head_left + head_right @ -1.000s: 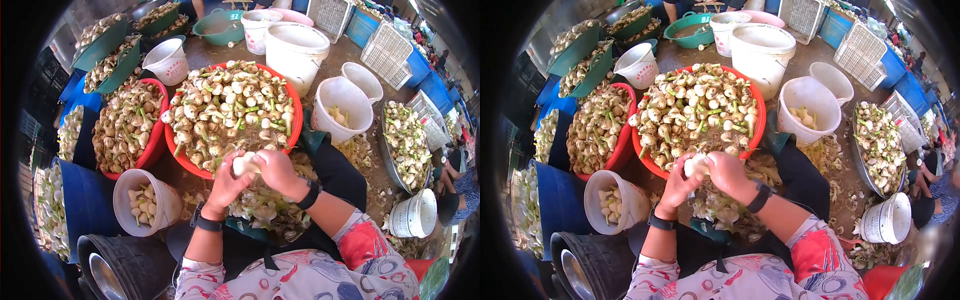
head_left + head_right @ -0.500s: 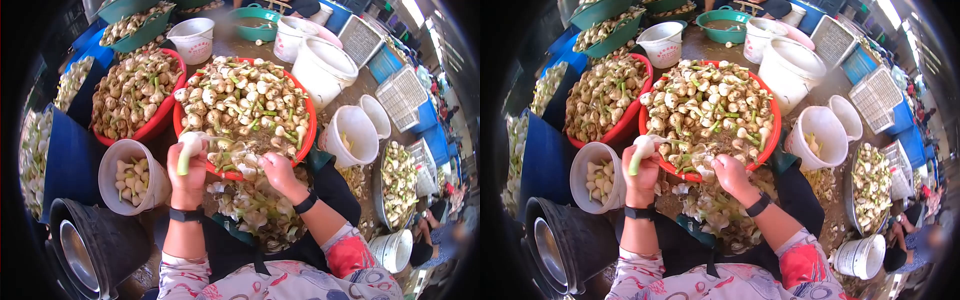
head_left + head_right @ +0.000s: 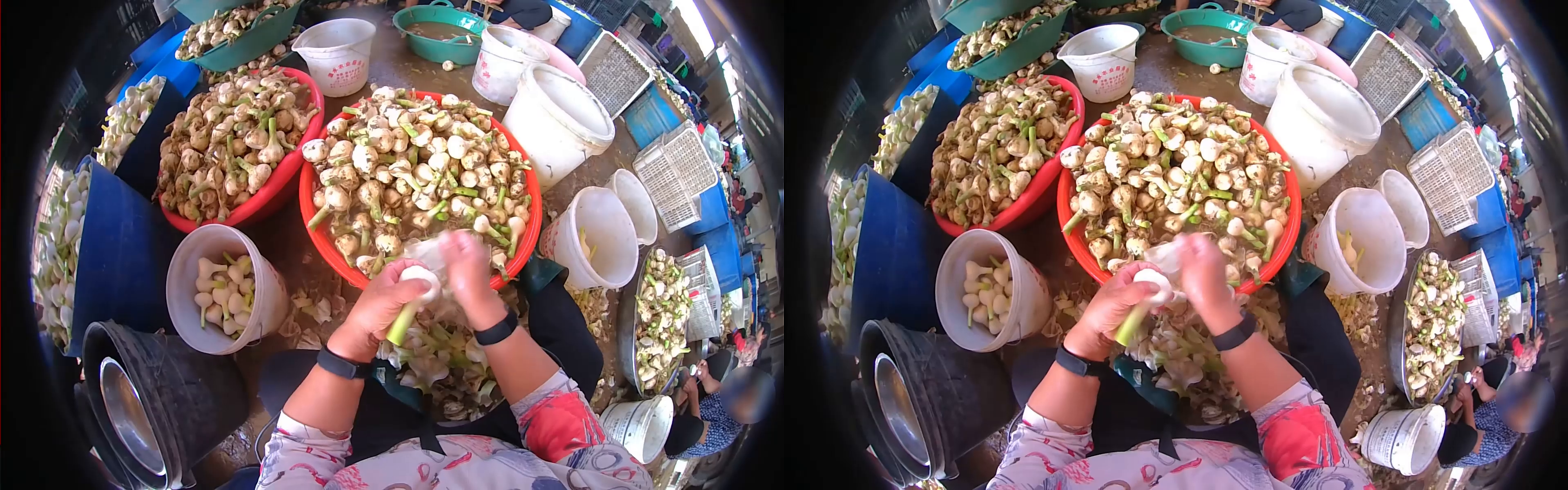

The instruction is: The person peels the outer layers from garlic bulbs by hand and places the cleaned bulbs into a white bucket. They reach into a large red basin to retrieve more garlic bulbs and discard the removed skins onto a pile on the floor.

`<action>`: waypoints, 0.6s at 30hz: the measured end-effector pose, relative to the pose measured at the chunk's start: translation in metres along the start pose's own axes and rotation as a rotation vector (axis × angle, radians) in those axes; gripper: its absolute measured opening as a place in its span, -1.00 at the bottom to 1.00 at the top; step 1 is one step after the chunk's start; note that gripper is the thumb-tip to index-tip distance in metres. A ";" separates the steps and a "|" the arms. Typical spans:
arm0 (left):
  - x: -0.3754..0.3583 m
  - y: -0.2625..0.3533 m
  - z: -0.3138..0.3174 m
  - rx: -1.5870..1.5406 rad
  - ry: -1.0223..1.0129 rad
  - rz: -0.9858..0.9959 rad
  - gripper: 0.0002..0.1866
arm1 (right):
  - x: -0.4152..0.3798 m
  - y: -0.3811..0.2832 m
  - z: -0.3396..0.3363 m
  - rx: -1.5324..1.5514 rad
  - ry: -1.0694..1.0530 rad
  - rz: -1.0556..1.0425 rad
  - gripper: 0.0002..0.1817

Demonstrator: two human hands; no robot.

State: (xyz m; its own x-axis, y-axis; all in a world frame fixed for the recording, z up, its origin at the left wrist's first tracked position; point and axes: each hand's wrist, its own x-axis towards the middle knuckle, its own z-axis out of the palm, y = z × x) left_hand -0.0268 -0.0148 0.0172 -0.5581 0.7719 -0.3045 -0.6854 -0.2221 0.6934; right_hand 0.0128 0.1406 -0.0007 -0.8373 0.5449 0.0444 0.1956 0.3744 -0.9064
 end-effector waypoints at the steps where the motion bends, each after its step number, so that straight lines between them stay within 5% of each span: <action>1: 0.000 0.002 -0.008 -0.078 -0.083 0.050 -0.63 | 0.013 0.015 -0.008 0.344 0.097 0.093 -0.77; 2: -0.004 0.009 -0.010 -0.157 -0.165 0.103 -0.66 | 0.019 0.021 -0.017 0.688 0.192 0.187 -0.79; 3: -0.016 0.019 -0.010 -0.247 0.003 0.181 -0.66 | 0.017 0.027 -0.024 0.689 0.189 0.187 -0.79; 5: -0.021 0.045 -0.029 -0.619 0.124 0.546 -0.63 | 0.006 0.032 -0.032 0.039 -0.152 0.135 -0.76; 6: -0.018 0.047 -0.064 -0.569 0.343 0.824 -0.53 | -0.007 0.015 -0.036 -0.502 -0.508 -0.077 -0.72; 7: -0.034 0.074 -0.040 -0.950 0.679 0.774 -0.44 | -0.017 0.007 -0.035 -0.675 -0.658 -0.064 -0.71; 8: -0.040 0.083 -0.030 -1.069 0.775 0.676 -0.37 | -0.023 0.002 -0.030 -0.847 -0.807 -0.048 -0.69; 9: -0.036 0.073 -0.028 -1.030 0.717 0.590 -0.39 | -0.019 0.000 -0.022 -0.852 -0.814 -0.057 -0.69; 10: -0.029 0.059 -0.029 -0.988 0.660 0.508 -0.40 | -0.009 -0.001 -0.012 -0.806 -0.595 -0.103 -0.68; 11: -0.025 0.047 -0.027 -0.860 0.454 0.413 -0.50 | 0.000 -0.002 0.001 -0.749 -0.379 -0.146 -0.66; 12: -0.016 0.038 -0.022 -0.806 0.524 0.337 -0.66 | 0.006 -0.002 0.019 -0.740 -0.389 -0.145 -0.66; 13: -0.010 0.024 -0.030 -0.673 0.291 0.372 -0.78 | 0.012 -0.002 0.042 -0.705 -0.264 -0.115 -0.65; 14: -0.006 0.024 -0.015 -0.611 0.463 0.350 -0.84 | 0.018 -0.001 0.064 -0.659 -0.148 -0.100 -0.63; 18: -0.001 0.025 -0.024 -0.630 0.501 0.362 -0.85 | 0.047 0.068 0.134 -0.440 -0.341 -0.010 -0.58</action>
State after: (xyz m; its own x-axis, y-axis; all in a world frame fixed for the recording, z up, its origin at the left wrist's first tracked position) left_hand -0.0549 -0.0352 0.0194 -0.8288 0.2718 -0.4890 -0.4751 -0.8036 0.3586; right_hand -0.0817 0.0909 -0.1170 -0.9437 0.2936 -0.1523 0.3203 0.6959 -0.6428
